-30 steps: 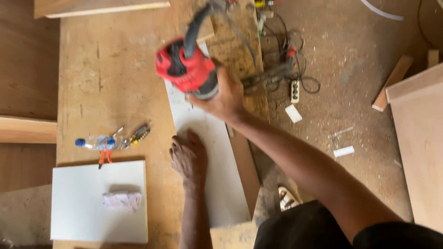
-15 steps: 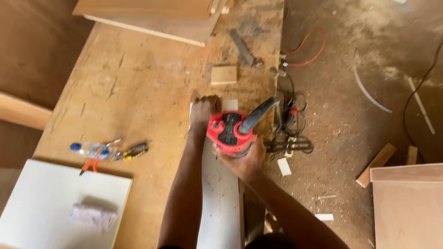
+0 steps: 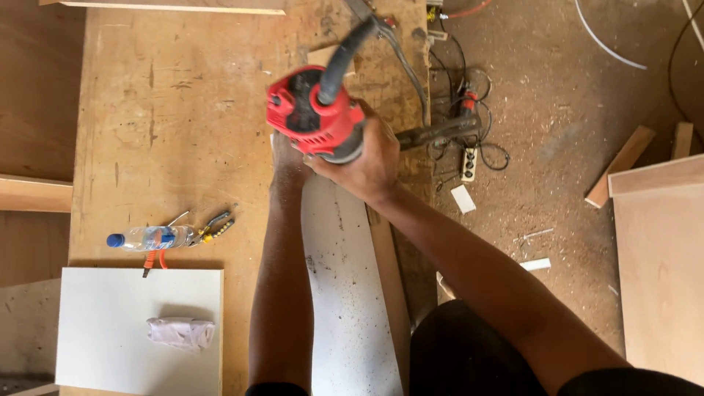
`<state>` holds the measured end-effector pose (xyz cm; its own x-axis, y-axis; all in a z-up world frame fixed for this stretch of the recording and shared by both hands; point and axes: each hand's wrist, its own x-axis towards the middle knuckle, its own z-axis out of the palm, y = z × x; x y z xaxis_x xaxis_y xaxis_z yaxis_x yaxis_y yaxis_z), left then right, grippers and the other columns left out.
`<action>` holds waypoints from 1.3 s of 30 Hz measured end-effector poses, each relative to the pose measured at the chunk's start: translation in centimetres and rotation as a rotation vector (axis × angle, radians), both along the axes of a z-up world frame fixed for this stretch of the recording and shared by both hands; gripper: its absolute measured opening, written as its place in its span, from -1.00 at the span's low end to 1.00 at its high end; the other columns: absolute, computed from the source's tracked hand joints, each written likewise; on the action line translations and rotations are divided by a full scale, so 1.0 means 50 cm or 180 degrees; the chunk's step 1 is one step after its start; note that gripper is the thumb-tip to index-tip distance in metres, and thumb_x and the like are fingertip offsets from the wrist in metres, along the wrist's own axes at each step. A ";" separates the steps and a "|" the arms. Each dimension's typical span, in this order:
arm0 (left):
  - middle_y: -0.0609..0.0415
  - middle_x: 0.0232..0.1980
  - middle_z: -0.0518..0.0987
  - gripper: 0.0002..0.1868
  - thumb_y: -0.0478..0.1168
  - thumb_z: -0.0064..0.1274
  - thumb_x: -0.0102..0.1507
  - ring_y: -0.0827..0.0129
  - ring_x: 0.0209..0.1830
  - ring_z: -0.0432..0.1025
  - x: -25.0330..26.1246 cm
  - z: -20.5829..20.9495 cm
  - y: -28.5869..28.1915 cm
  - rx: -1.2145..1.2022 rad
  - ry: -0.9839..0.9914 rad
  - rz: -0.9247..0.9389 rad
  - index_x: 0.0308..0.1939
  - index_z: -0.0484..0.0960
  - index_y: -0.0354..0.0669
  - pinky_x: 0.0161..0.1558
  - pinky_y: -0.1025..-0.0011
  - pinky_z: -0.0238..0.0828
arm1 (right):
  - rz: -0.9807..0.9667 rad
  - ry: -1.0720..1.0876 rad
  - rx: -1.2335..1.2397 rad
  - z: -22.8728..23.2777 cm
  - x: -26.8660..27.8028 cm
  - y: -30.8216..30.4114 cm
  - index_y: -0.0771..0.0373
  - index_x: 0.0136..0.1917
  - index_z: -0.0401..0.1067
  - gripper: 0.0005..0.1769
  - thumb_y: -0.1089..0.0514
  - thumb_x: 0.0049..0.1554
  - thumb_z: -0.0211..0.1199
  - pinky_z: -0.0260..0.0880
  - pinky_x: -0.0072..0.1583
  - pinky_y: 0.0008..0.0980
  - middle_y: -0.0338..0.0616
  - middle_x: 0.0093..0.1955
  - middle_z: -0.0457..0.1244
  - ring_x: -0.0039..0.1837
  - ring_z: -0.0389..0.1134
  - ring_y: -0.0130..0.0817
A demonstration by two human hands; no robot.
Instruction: The person uses a hand-held power sander to smooth the edges and surfaces of a white-finished wooden drawer component.
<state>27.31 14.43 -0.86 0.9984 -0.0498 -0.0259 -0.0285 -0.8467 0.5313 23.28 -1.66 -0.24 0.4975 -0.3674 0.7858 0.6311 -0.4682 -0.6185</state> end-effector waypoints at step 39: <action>-0.17 0.24 0.62 0.05 0.74 -0.08 0.34 -0.11 0.39 0.55 0.031 0.036 -0.057 0.0688 -0.0087 -0.1247 0.27 0.56 -0.21 0.41 -0.10 0.38 | -0.0126 0.1366 -0.0078 0.018 0.164 -0.065 0.21 0.55 0.35 0.23 -0.32 -0.11 0.95 0.62 0.21 0.33 0.39 0.13 0.51 0.20 0.60 0.43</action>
<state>28.84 11.60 0.92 0.9058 -0.4206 -0.0510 -0.3807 -0.8608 0.3379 31.47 -4.88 0.66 0.7670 -0.3767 0.5194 0.3002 -0.5047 -0.8094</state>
